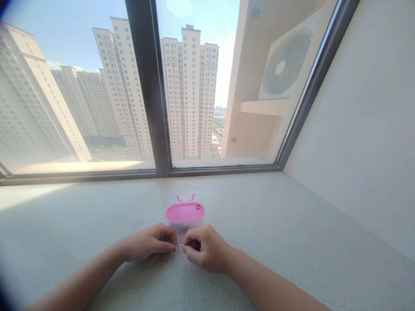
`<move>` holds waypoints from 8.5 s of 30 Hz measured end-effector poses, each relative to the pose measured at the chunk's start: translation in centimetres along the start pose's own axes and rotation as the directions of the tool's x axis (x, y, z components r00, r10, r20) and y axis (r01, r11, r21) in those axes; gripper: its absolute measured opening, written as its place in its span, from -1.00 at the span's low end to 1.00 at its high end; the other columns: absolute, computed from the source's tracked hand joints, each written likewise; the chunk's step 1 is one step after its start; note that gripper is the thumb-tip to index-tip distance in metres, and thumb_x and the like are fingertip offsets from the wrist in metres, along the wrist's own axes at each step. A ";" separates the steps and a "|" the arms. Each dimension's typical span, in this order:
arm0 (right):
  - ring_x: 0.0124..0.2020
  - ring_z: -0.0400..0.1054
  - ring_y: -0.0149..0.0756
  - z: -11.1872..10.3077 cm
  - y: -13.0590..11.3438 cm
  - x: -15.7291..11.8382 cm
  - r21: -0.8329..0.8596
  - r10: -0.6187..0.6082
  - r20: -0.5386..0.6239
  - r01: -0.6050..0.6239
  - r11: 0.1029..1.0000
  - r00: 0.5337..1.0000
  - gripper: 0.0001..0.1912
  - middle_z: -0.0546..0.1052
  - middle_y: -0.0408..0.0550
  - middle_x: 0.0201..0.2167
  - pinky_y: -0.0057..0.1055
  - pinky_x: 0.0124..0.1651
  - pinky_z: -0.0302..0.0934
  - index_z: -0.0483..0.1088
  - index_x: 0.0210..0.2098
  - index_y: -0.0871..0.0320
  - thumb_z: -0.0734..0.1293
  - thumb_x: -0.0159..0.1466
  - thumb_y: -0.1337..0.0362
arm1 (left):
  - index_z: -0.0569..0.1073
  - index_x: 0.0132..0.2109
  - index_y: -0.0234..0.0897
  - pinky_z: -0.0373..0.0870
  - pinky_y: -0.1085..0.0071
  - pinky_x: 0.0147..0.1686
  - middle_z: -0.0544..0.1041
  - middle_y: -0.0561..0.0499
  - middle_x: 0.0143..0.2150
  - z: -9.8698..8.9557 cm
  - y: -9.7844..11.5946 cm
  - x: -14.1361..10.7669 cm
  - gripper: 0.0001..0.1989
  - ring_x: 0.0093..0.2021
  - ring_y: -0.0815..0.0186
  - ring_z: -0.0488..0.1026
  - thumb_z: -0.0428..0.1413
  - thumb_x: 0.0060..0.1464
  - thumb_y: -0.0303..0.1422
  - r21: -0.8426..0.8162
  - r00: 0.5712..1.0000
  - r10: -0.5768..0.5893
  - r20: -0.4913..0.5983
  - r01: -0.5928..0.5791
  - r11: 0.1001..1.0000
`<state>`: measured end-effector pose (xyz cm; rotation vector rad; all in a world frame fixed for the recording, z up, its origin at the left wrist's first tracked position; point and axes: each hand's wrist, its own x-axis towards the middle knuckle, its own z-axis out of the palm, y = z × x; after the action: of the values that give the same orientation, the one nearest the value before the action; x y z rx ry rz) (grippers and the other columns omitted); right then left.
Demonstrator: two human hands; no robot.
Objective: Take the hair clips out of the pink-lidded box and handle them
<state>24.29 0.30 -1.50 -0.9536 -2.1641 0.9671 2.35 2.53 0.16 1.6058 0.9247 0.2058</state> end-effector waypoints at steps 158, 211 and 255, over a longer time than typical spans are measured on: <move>-0.62 0.06 -0.54 0.0 0.6 0.1 -0.075 0.027 0.088 -0.020 0.997 0.996 -0.92 0.27 -0.23 -0.65 -0.59 -0.56 -0.04 0.42 -0.47 0.25 0.28 0.09 0.40 | 0.36 -0.34 -0.27 0.11 0.53 -0.67 0.37 0.14 -0.56 0.2 -0.1 0.2 -0.81 -0.66 0.45 0.27 0.08 -0.04 -0.23 -0.003 1.000 -0.015 -0.008 0.015 1.000; -0.62 0.09 -0.54 0.1 0.5 0.2 -0.100 0.008 0.093 0.001 0.995 0.996 -0.92 0.29 -0.23 -0.64 -0.59 -0.54 -0.03 0.43 -0.47 0.25 0.29 0.09 0.38 | 0.35 -0.34 -0.28 0.09 0.55 -0.70 0.36 0.15 -0.56 0.1 -0.1 0.0 -0.83 -0.68 0.47 0.25 0.08 -0.02 -0.26 -0.013 1.000 0.000 0.000 0.000 1.000; -0.62 0.03 -0.55 0.2 0.5 0.3 -0.080 0.004 0.082 0.003 0.997 0.997 -0.91 0.22 -0.25 -0.66 -0.59 -0.56 -0.06 0.40 -0.50 0.25 0.25 0.07 0.43 | 0.34 -0.34 -0.28 0.08 0.56 -0.71 0.36 0.14 -0.57 0.1 -0.3 0.1 -0.84 -0.69 0.48 0.25 0.06 -0.04 -0.27 -0.040 1.000 -0.005 -0.006 0.005 0.999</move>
<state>24.17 0.68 -1.97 -0.9676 -2.2861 0.9408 2.32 2.49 -0.18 1.5662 0.9239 0.2245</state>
